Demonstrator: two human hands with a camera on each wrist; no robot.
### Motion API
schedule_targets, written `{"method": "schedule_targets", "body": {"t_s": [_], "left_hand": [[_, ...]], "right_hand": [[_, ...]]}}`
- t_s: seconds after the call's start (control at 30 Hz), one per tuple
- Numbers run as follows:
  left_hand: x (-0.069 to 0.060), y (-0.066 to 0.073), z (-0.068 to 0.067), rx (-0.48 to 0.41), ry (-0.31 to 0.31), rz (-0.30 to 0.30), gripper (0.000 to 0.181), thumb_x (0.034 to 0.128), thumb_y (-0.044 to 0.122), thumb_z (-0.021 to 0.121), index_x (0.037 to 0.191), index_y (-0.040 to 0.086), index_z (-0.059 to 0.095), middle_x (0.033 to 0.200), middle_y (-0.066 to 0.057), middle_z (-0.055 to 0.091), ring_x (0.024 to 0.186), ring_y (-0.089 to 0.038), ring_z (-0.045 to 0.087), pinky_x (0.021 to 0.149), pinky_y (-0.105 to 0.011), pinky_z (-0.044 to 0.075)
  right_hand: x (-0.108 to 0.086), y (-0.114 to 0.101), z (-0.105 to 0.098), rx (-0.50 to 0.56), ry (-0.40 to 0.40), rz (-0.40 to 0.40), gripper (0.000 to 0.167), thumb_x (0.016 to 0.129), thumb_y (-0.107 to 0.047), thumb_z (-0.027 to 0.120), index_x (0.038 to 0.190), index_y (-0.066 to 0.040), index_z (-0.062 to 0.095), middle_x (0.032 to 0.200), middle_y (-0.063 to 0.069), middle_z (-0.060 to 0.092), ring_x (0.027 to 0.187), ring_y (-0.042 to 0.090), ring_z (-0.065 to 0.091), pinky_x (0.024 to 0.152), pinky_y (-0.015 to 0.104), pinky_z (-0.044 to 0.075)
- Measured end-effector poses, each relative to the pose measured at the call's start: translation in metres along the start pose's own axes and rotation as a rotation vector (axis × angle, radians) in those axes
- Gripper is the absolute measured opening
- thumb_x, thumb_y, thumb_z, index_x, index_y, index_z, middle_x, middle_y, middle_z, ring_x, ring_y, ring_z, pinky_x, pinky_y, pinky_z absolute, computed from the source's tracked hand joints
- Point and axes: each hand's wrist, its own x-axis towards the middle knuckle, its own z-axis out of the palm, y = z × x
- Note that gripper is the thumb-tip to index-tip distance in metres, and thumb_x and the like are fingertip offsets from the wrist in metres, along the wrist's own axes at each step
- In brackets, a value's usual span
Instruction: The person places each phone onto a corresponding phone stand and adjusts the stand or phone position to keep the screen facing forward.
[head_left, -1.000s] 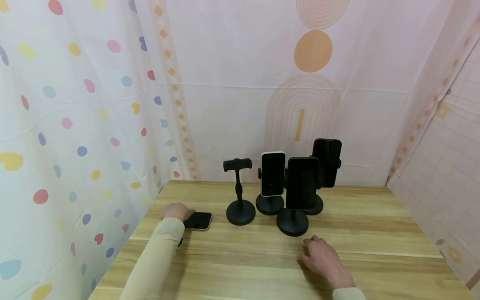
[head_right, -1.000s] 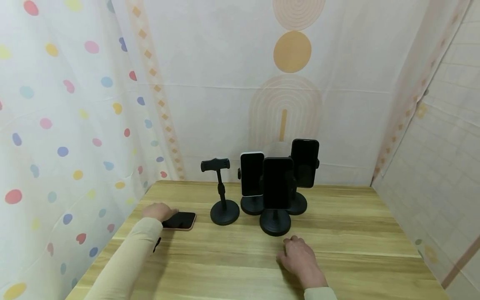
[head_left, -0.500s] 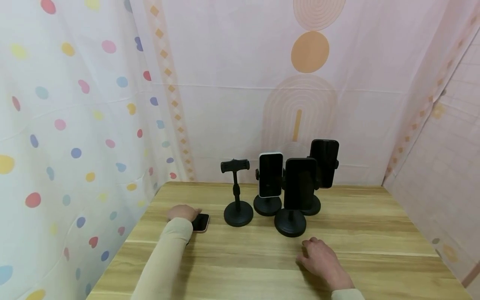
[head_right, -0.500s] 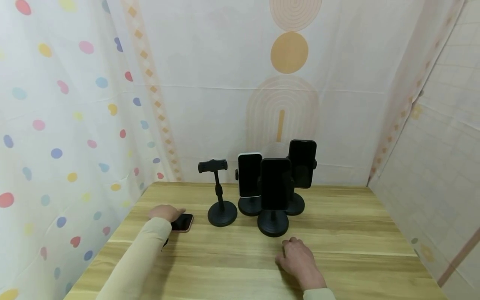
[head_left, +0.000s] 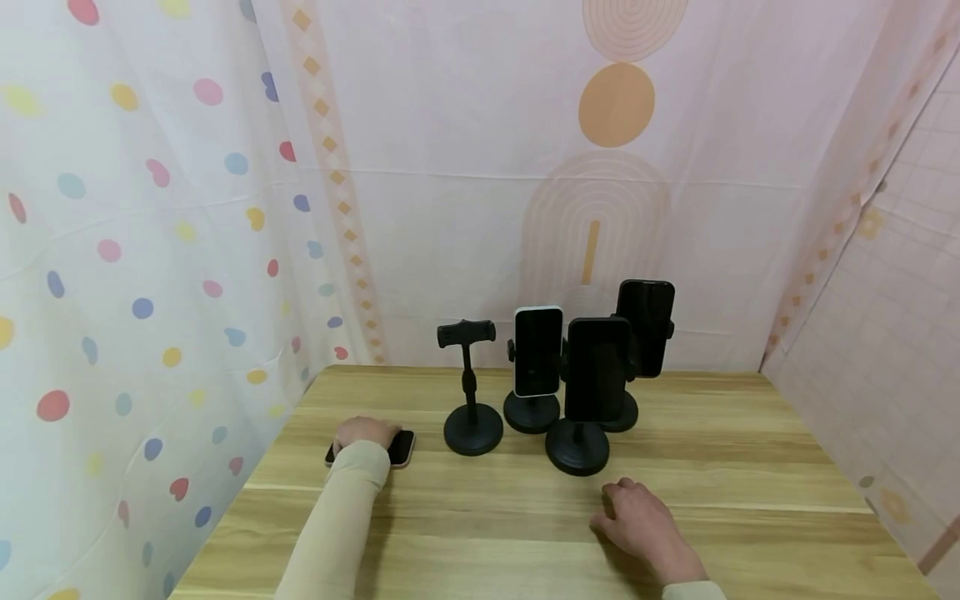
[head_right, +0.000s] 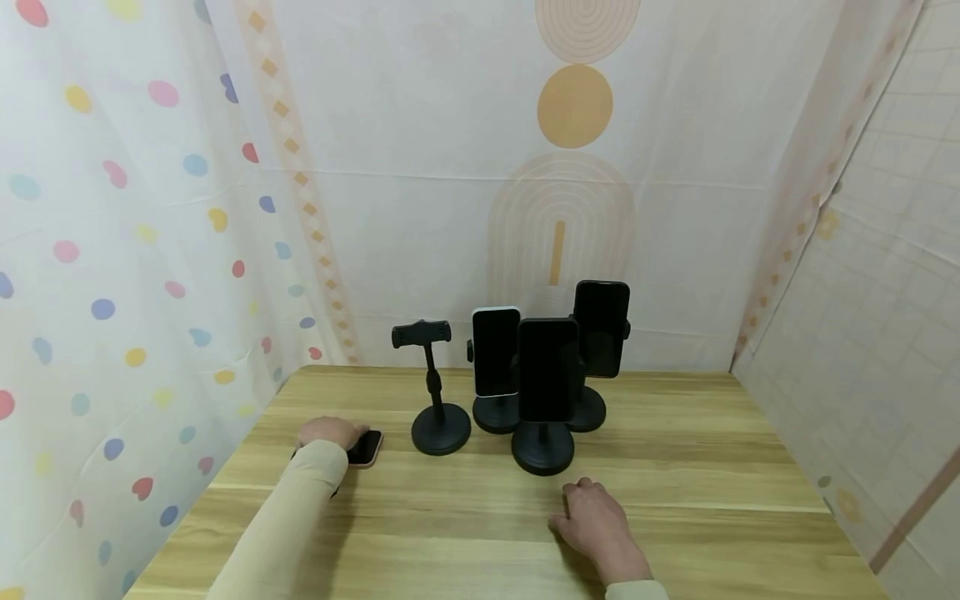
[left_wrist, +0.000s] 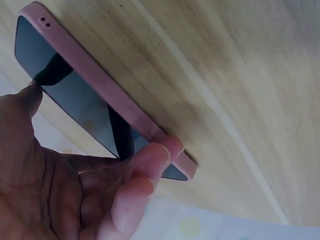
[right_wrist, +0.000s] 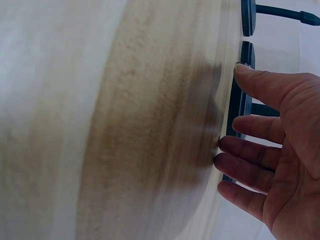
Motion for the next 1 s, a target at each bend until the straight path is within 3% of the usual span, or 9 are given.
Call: {"method": "schedule_targets", "body": {"t_s": [0.2,0.4,0.73,0.87,1.0], "left_hand": [[0.008,0.001,0.006,0.009,0.023,-0.049,0.093,0.0943,0.070,0.041,0.107,-0.019,0.064,0.095,-0.030,0.066,0.065,-0.031,0.064,0.056,-0.043,0.055],[0.017,0.002,0.012,0.034,0.020,-0.073,0.089,0.0942,0.066,0.045,0.116,-0.019,0.061,0.107,-0.035,0.062,0.074,-0.037,0.064,0.056,-0.045,0.055],[0.013,0.005,0.004,0.019,-0.024,0.003,0.081,0.0913,0.053,0.052,0.118,-0.023,0.055,0.116,-0.040,0.057,0.092,-0.046,0.063,0.064,-0.055,0.055],[0.009,0.006,0.001,0.039,-0.038,0.033,0.078,0.0905,0.054,0.054,0.118,-0.019,0.058,0.112,-0.037,0.060,0.086,-0.043,0.064,0.066,-0.054,0.055],[0.007,0.004,0.000,0.021,-0.024,0.081,0.069,0.0869,0.050,0.060,0.106,-0.016,0.063,0.098,-0.030,0.064,0.078,-0.039,0.063,0.064,-0.052,0.054]], "right_hand": [[0.000,0.000,0.000,0.005,-0.006,-0.008,0.046,0.085,-0.030,0.078,0.113,0.004,0.067,0.108,0.019,0.063,0.100,0.035,0.061,0.088,0.051,0.049],[0.001,0.000,0.000,0.003,0.006,-0.012,0.045,0.084,-0.030,0.079,0.112,0.003,0.068,0.108,0.018,0.063,0.099,0.035,0.061,0.087,0.050,0.050],[0.000,-0.001,-0.002,-0.002,0.010,-0.015,0.046,0.084,-0.031,0.079,0.113,0.003,0.068,0.108,0.018,0.063,0.099,0.035,0.061,0.088,0.050,0.050],[-0.001,-0.001,-0.002,0.000,0.007,-0.012,0.047,0.084,-0.031,0.079,0.113,0.003,0.068,0.109,0.018,0.063,0.099,0.035,0.061,0.088,0.050,0.049],[-0.001,-0.001,-0.002,0.007,0.008,-0.012,0.046,0.084,-0.031,0.079,0.113,0.003,0.068,0.108,0.017,0.063,0.099,0.035,0.061,0.088,0.050,0.049]]}}
